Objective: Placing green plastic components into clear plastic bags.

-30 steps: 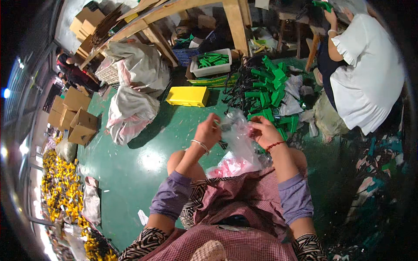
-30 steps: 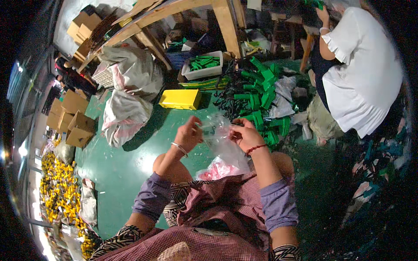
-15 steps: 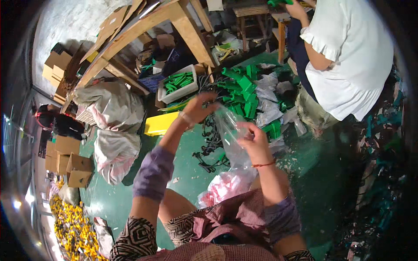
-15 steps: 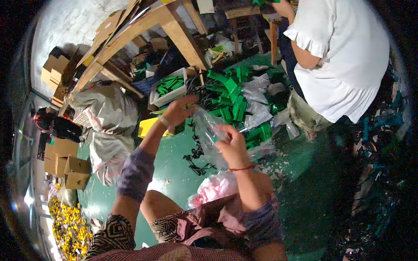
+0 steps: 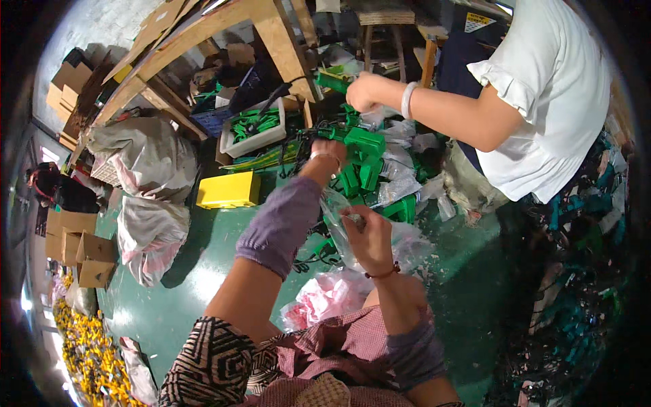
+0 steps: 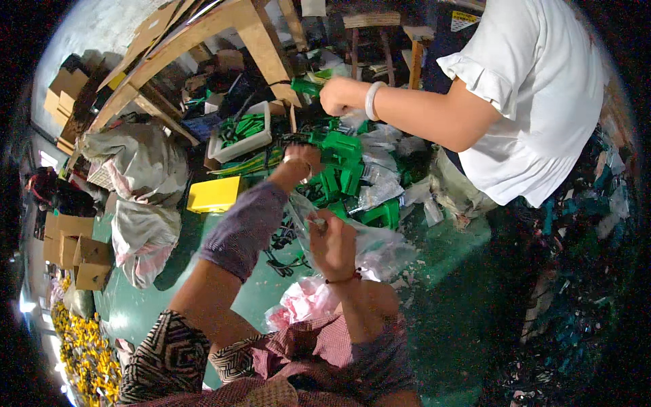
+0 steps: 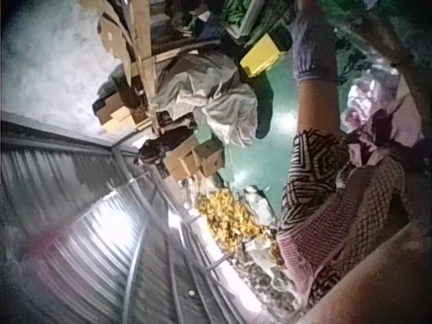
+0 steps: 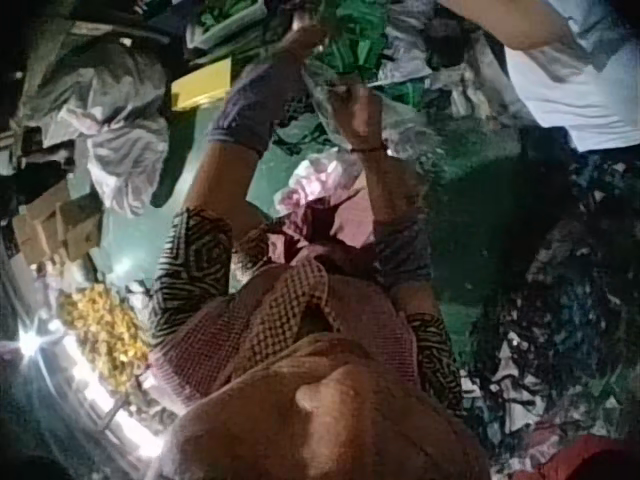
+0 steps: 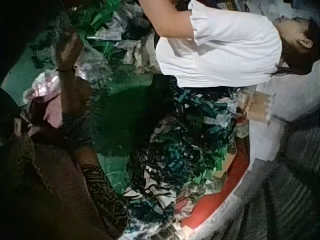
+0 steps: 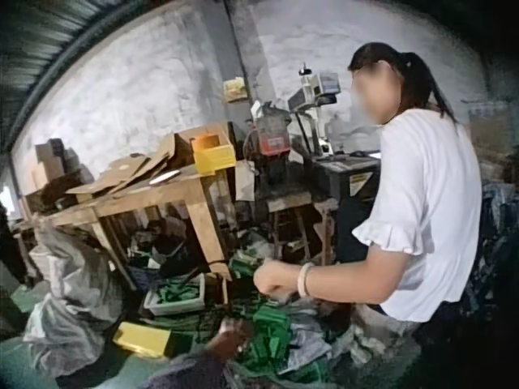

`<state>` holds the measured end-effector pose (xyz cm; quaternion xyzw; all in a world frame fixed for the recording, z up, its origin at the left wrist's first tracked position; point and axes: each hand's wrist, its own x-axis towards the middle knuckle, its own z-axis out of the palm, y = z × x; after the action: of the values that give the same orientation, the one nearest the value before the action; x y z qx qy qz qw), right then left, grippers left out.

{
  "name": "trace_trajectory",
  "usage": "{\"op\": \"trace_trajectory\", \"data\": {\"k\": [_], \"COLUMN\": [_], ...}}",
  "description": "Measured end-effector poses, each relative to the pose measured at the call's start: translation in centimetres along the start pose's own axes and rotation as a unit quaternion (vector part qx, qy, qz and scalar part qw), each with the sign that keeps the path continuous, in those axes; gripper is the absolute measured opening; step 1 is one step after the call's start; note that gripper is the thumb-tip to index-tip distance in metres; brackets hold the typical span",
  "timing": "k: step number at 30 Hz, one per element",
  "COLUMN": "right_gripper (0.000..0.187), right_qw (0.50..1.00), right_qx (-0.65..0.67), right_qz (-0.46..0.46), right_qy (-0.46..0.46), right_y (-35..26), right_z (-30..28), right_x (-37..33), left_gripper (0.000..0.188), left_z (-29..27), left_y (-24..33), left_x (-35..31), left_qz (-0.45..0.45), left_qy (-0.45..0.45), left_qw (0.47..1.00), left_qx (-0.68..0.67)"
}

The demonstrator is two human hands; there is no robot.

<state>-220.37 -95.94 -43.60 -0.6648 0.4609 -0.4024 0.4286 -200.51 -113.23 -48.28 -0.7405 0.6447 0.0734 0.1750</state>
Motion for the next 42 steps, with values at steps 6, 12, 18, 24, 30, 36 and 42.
{"op": "trace_trajectory", "data": {"k": [6,12,18,24,30,36,42], "right_gripper": [0.017,0.016,0.017,0.020,0.016,0.023,0.020], "right_qw": [0.997,0.995,0.996,1.000,0.972,0.878,0.897], "right_qx": [-0.069,-0.072,-0.056,0.000,-0.124,-0.373,-0.350], "right_qz": [-0.025,-0.065,-0.047,-0.007,-0.120,-0.018,-0.050], "right_qy": [-0.021,0.010,0.043,-0.001,-0.158,-0.300,-0.264], "right_y": [0.3,-1.7,0.1,-0.9,-1.1,1.9,5.6], "right_z": [-0.7,0.1,-0.1,0.9,2.6,1.7,1.1], "right_x": [-1.7,-3.7,-2.6,-1.9,-2.9,-4.5,-4.4], "left_gripper": [0.048,0.057,0.061,0.073,0.035,0.024,0.072], "left_z": [11.5,15.5,6.6,0.7,-1.0,0.6,-1.6], "left_y": [0.8,0.1,2.9,2.6,2.4,-0.3,-8.3], "left_x": [-6.7,-4.9,0.8,2.3,4.9,-10.4,-40.8], "left_qz": [0.023,0.086,-0.074,-0.033,-0.142,-0.085,0.121], "left_qy": [0.054,0.227,-0.024,-0.198,-0.195,-0.199,0.074], "left_qw": [0.936,0.844,0.356,0.414,0.473,0.428,0.667], "left_qx": [-0.346,-0.477,-0.931,-0.888,-0.847,-0.878,-0.731]}}
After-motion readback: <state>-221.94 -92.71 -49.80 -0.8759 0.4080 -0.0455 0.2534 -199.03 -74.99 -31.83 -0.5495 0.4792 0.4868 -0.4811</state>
